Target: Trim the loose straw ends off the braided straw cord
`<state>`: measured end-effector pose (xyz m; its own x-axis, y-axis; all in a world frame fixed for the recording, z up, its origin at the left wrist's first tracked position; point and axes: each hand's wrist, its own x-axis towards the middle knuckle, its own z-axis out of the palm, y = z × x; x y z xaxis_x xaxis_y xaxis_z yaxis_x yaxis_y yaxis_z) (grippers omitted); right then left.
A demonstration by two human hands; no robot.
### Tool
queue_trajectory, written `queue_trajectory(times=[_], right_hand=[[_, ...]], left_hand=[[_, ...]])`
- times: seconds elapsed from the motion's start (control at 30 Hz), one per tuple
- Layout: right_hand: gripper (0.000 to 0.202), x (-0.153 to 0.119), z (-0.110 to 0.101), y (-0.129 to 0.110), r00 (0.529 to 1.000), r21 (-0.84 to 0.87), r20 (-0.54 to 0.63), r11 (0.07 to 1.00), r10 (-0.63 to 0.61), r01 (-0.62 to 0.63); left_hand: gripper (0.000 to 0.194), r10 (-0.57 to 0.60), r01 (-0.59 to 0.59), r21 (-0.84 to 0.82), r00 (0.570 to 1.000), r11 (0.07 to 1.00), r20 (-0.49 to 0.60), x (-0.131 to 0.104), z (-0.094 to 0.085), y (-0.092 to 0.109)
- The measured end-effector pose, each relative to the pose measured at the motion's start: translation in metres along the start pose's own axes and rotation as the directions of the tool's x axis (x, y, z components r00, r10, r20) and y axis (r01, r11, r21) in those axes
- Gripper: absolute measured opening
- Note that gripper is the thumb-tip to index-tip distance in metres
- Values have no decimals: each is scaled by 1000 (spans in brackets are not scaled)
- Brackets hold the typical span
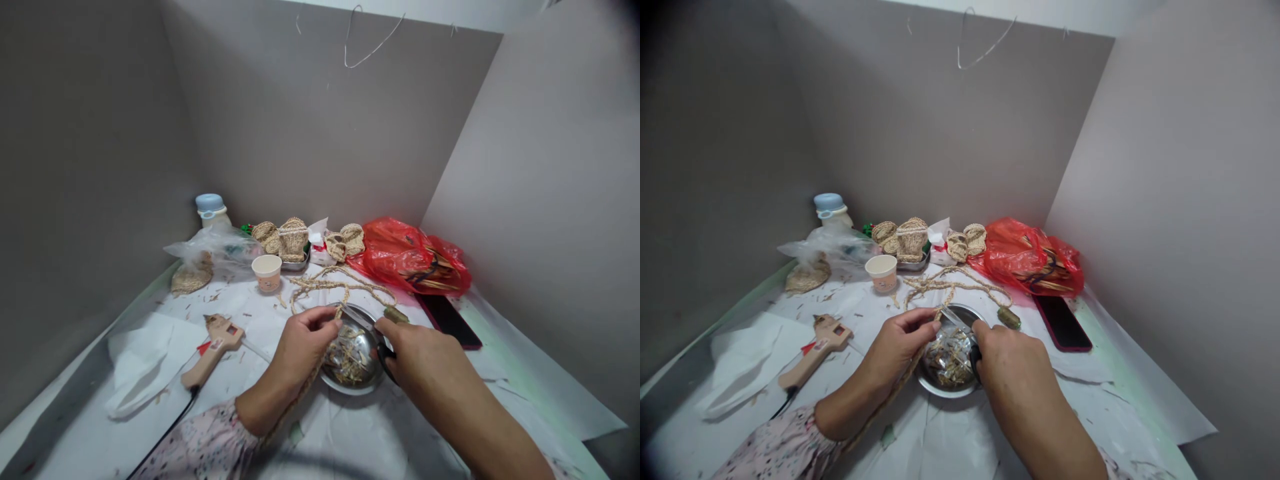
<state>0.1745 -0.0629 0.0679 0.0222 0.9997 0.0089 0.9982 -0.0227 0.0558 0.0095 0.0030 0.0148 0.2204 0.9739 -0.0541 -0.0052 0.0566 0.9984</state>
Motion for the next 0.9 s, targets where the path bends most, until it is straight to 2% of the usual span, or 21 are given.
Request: queue_trajectory(times=[0.17,0.33,0.63,0.9], right_hand=[[19,-1,-6,-1,999,11,50,1000,6,-7],[22,0,-6,1,998,12,56,1000,16,-17],[19,-2,2,-2,1000,-49,-30,999,1,-2],[17,-2,0,-4,1000,-57,-31,998,-7,6]], left_hand=[[35,-9,11,-59,1000,998,20,1,0,-2],[40,-7,9,-46,1000,999,27,1,-2,-6],[38,-16,17,-46,1000,999,27,2,-1,-6],[29,-24,29,-68,998,997,64,0,-1,-3]])
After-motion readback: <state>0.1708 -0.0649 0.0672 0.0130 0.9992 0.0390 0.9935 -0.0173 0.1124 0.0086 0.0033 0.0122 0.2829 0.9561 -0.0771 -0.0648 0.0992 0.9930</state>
